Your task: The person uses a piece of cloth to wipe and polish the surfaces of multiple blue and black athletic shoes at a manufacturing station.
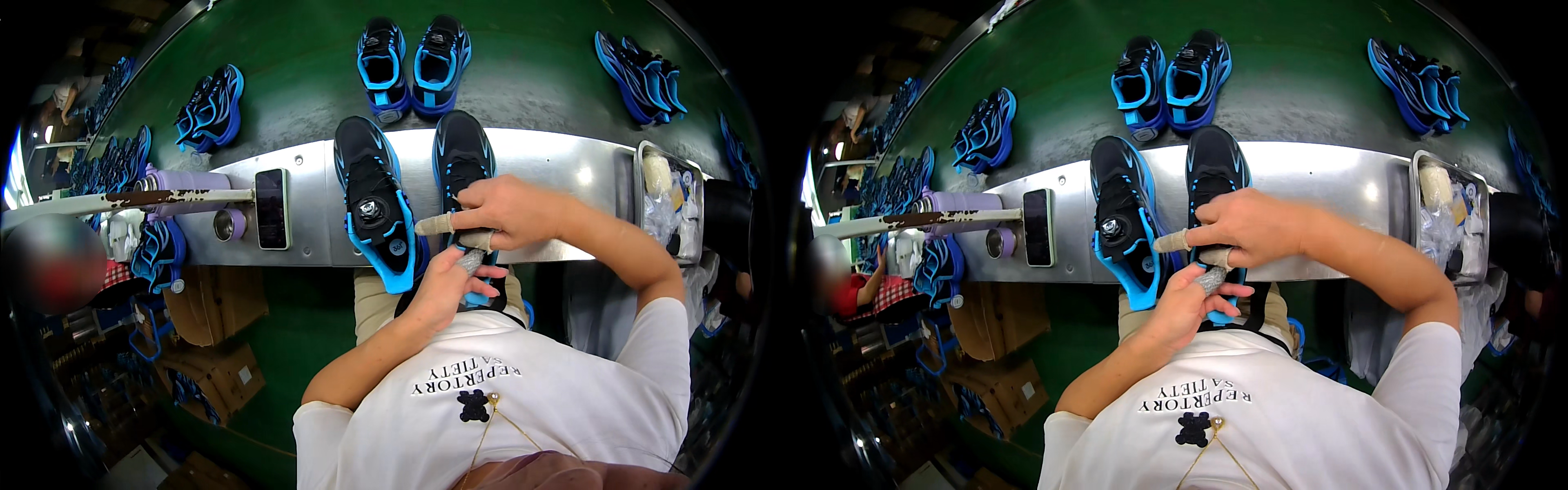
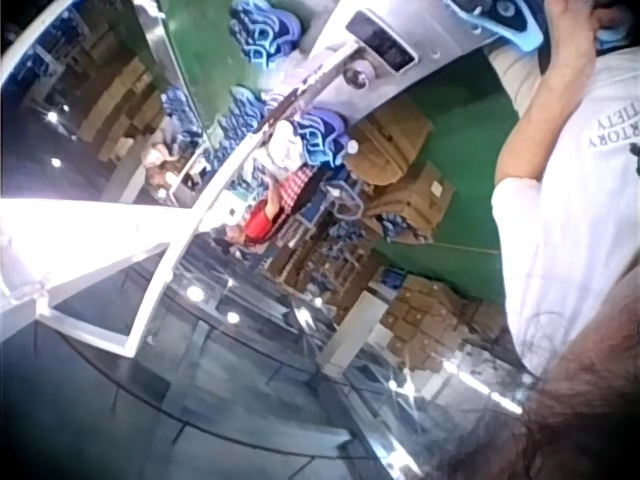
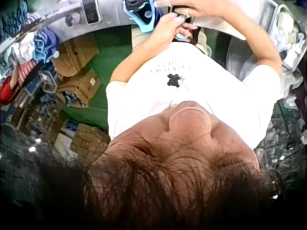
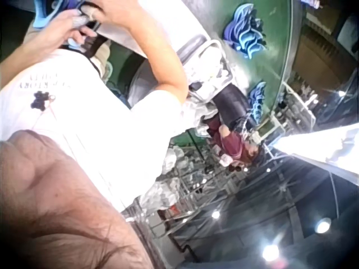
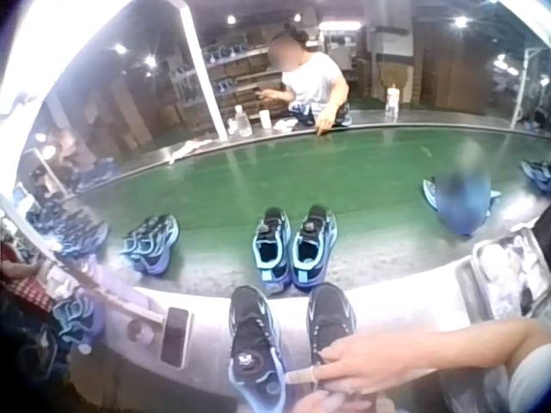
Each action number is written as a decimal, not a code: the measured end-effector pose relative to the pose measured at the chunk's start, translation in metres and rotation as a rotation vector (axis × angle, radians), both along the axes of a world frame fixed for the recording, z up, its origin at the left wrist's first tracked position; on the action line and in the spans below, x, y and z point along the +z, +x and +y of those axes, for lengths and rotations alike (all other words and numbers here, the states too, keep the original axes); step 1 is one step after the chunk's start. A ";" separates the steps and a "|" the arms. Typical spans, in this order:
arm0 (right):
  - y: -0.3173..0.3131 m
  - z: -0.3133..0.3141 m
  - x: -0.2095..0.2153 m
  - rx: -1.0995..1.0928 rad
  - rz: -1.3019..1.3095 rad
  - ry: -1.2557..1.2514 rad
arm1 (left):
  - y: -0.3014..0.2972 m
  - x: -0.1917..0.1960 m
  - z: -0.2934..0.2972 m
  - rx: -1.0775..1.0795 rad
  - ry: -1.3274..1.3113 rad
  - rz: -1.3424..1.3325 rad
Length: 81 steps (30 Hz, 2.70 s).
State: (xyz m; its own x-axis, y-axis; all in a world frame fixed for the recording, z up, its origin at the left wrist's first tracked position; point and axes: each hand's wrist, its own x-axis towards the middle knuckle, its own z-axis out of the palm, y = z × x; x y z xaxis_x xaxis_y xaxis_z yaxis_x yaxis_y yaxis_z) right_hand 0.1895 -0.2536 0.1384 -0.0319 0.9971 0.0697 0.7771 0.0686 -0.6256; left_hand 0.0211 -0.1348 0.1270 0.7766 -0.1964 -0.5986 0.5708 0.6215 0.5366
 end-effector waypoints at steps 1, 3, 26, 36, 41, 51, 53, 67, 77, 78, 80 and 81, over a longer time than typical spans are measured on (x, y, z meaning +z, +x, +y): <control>-0.007 -0.002 -0.001 -0.091 -0.029 -0.036 | 0.001 0.003 -0.003 0.052 0.018 0.010; -0.029 -0.004 0.001 -0.227 -0.028 -0.025 | 0.002 0.007 -0.003 0.061 0.020 0.016; -0.047 -0.003 -0.007 -0.507 -0.056 0.099 | 0.004 0.002 0.001 -0.053 -0.005 -0.046; -0.036 -0.001 0.003 -0.697 0.325 0.034 | -0.052 0.029 0.112 0.530 1.314 -0.514; -0.040 0.006 -0.007 -0.689 0.198 0.188 | -0.082 -0.068 0.182 0.338 1.884 0.067; -0.033 0.009 0.016 -0.666 0.065 0.158 | -0.016 -0.035 0.156 0.515 1.230 -0.295; -0.025 0.026 0.019 -0.655 0.093 0.168 | -0.003 -0.015 0.147 0.434 1.150 -0.476; 0.015 0.129 -0.017 -0.398 0.120 0.195 | 0.014 -0.002 0.141 -0.193 1.149 -0.782; 0.014 0.102 -0.021 -0.433 0.179 0.060 | -0.055 -0.074 0.204 0.322 1.988 0.058; 0.012 0.101 -0.018 -0.444 0.208 0.030 | -0.058 -0.080 0.206 0.292 2.004 0.097; 0.009 0.099 -0.016 -0.455 0.235 0.000 | -0.048 -0.092 0.202 0.269 1.904 0.203; 0.007 0.100 -0.014 -0.470 0.271 -0.012 | -0.045 -0.102 0.205 0.279 1.989 0.124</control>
